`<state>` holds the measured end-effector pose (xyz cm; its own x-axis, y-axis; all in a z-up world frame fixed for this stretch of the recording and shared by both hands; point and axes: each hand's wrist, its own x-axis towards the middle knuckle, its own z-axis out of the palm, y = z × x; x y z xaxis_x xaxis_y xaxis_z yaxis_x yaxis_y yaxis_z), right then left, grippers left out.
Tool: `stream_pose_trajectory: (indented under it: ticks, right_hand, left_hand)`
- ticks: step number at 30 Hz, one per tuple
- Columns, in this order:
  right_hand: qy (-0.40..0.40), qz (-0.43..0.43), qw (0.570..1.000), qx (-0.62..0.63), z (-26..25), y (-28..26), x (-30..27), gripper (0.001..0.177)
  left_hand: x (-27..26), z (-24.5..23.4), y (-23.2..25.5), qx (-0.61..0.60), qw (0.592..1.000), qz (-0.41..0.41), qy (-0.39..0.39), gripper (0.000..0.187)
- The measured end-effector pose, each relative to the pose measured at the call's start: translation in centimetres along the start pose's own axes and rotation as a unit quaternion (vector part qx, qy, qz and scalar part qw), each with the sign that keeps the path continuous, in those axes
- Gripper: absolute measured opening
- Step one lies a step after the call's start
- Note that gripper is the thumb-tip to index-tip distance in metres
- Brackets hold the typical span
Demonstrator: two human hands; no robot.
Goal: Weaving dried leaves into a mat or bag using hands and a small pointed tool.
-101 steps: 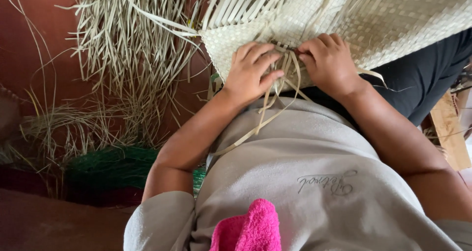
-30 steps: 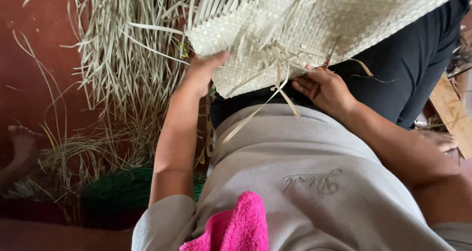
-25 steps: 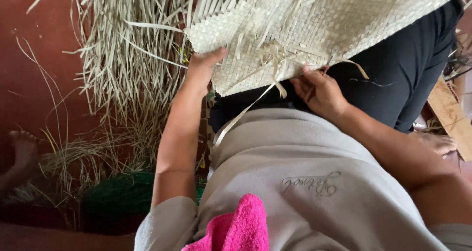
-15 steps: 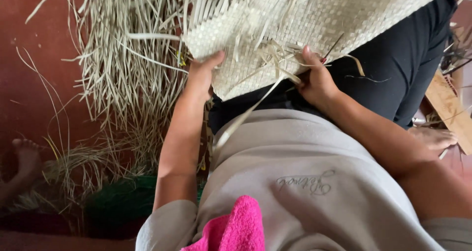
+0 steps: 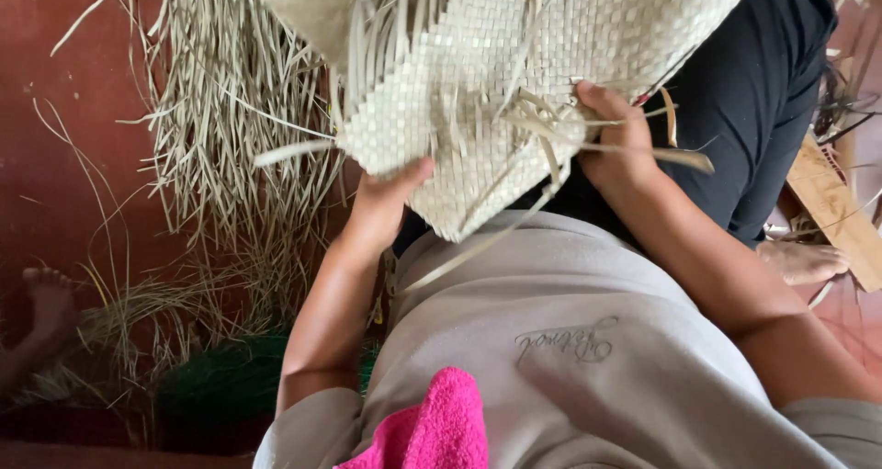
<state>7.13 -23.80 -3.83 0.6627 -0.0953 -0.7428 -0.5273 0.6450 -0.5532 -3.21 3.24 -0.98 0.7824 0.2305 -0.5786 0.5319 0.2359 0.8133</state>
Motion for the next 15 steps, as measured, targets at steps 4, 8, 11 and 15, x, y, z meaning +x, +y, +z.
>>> stream_pose_trajectory:
  ticks: [4,8,11,15]
  right_hand:
    - [-0.045,-0.066,0.997,-0.012,-1.6,-0.3,0.4,0.043]
    - [-0.218,-0.074,0.966,-0.113,2.1,-5.4,-3.4,0.041]
    - [-0.255,-0.056,0.955,-0.141,5.4,-7.4,-2.1,0.031]
    - [-0.347,-0.027,0.931,-0.106,11.5,-8.8,-0.4,0.038]
  left_hand:
    - [-3.0,-1.5,2.2,-0.015,0.977,0.107,-0.182,0.065]
    - [-7.1,-3.2,5.0,0.128,0.933,0.225,-0.251,0.061]
    - [-9.2,-2.7,7.3,0.172,0.947,0.198,-0.184,0.021]
    - [-10.0,-3.3,8.6,0.126,0.949,0.249,-0.143,0.025]
